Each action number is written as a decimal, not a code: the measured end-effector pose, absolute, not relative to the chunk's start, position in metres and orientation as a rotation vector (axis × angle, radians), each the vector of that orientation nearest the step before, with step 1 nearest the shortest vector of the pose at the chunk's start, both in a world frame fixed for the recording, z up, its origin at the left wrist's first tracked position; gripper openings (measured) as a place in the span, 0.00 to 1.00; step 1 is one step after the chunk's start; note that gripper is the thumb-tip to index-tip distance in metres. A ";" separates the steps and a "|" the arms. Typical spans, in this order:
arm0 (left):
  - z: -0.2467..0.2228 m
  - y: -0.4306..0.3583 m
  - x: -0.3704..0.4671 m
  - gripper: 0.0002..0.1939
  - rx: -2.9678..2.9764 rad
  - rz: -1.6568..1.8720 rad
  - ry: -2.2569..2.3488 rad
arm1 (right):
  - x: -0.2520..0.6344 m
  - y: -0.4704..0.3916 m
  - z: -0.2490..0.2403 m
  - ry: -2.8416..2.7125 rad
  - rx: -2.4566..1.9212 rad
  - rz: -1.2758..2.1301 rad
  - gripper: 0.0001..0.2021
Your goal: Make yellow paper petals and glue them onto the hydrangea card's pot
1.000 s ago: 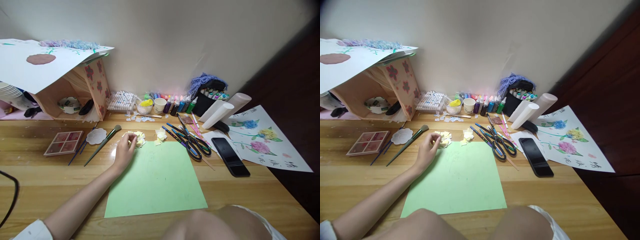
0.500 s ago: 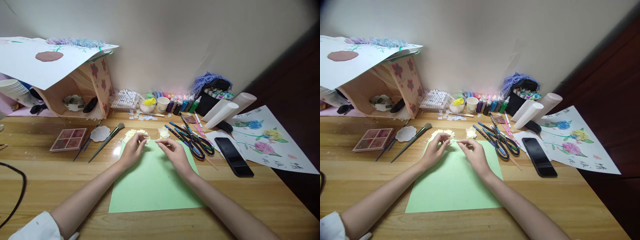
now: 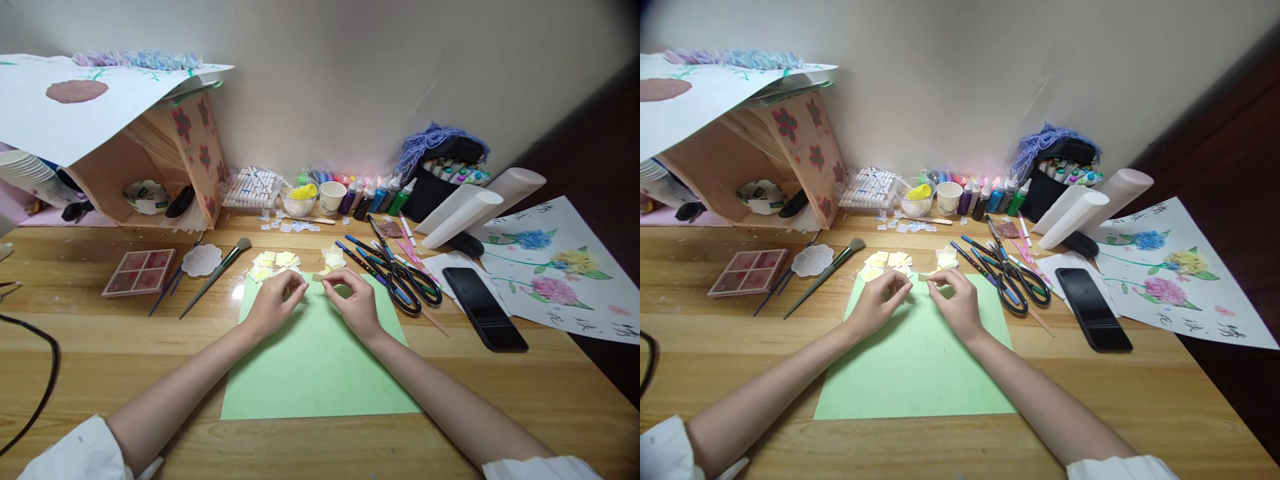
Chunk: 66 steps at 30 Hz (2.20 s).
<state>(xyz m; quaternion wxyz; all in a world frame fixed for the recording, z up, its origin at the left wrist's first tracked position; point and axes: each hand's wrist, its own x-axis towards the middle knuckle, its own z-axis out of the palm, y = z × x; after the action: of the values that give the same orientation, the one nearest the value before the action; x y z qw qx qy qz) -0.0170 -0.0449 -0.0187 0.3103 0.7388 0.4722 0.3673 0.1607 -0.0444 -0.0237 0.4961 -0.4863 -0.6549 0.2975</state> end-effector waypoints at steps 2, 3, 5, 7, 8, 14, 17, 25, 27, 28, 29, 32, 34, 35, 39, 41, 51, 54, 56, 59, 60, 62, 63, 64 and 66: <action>-0.017 -0.048 -0.014 0.07 1.985 0.950 1.220 | 0.161 -0.047 -0.021 -1.665 -1.141 0.638 0.03; -0.017 -0.049 -0.013 0.06 1.990 0.960 1.216 | 0.161 -0.048 -0.020 -1.700 -1.125 0.619 0.03; -0.017 -0.050 -0.011 0.05 1.973 1.001 1.227 | 0.160 -0.050 -0.020 -1.761 -1.100 0.605 0.04; -0.018 -0.049 -0.011 0.05 1.945 1.026 1.235 | 0.159 -0.050 -0.020 -1.797 -1.080 0.608 0.05; -0.019 -0.049 -0.010 0.05 1.931 1.031 1.239 | 0.158 -0.050 -0.021 -1.808 -1.070 0.610 0.05; -0.021 -0.047 -0.011 0.04 1.878 1.058 1.242 | 0.158 -0.049 -0.023 -1.827 -1.033 0.580 0.06; -0.020 -0.047 -0.011 0.03 1.882 1.051 1.242 | 0.159 -0.049 -0.023 -1.833 -1.023 0.582 0.06; -0.018 -0.046 -0.010 0.02 1.905 1.029 1.239 | 0.159 -0.050 -0.023 -1.844 -1.019 0.603 0.05; -0.017 -0.046 -0.010 0.02 1.905 1.018 1.222 | 0.159 -0.050 -0.023 -1.833 -1.027 0.614 0.05; -0.017 -0.046 -0.010 0.02 1.906 1.010 1.208 | 0.159 -0.050 -0.023 -1.826 -1.037 0.621 0.05; -0.017 -0.046 -0.010 0.02 1.907 1.001 1.196 | 0.159 -0.050 -0.023 -1.820 -1.048 0.629 0.04; -0.016 -0.047 -0.010 0.02 1.907 0.977 1.170 | 0.159 -0.050 -0.023 -1.813 -1.071 0.647 0.03; -0.017 -0.047 -0.010 0.02 1.902 0.966 1.167 | 0.159 -0.049 -0.023 -1.818 -1.075 0.649 0.03; -0.017 -0.047 -0.010 0.02 1.899 0.961 1.166 | 0.159 -0.049 -0.023 -1.821 -1.076 0.648 0.03; -0.017 -0.047 -0.010 0.03 1.900 0.944 1.160 | 0.160 -0.049 -0.023 -1.838 -1.084 0.643 0.03; -0.017 -0.047 -0.010 0.03 1.905 0.938 1.161 | 0.160 -0.049 -0.022 -1.839 -1.098 0.647 0.03; -0.016 -0.047 -0.010 0.02 1.886 0.932 1.149 | 0.160 -0.049 -0.022 -1.826 -1.066 0.723 0.03; -0.015 -0.047 -0.010 0.02 1.890 0.909 1.139 | 0.160 -0.049 -0.023 -1.831 -1.076 0.714 0.02; -0.015 -0.047 -0.010 0.02 1.890 0.905 1.136 | 0.160 -0.049 -0.023 -1.831 -1.071 0.705 0.02; -0.016 -0.047 -0.011 0.02 1.889 0.909 1.145 | 0.160 -0.049 -0.022 -1.829 -1.067 0.700 0.02; -0.017 -0.047 -0.011 0.02 1.888 0.908 1.147 | 0.160 -0.049 -0.022 -1.826 -1.068 0.700 0.02; -0.017 -0.047 -0.011 0.02 1.885 0.908 1.145 | 0.160 -0.049 -0.022 -1.819 -1.074 0.700 0.02; -0.017 -0.047 -0.011 0.02 1.885 0.909 1.143 | 0.160 -0.049 -0.022 -1.815 -1.077 0.700 0.02; -0.017 -0.047 -0.011 0.02 1.885 0.909 1.141 | 0.160 -0.049 -0.022 -1.811 -1.081 0.701 0.02; -0.017 -0.047 -0.010 0.02 1.888 0.909 1.139 | 0.160 -0.049 -0.023 -1.806 -1.088 0.703 0.02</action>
<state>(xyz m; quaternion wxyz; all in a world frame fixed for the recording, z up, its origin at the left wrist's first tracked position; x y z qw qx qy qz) -0.0103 -0.0468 -0.0170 0.3692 0.7358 0.4437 0.3541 0.1597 -0.0487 -0.0228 0.4437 -0.4387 -0.7281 0.2837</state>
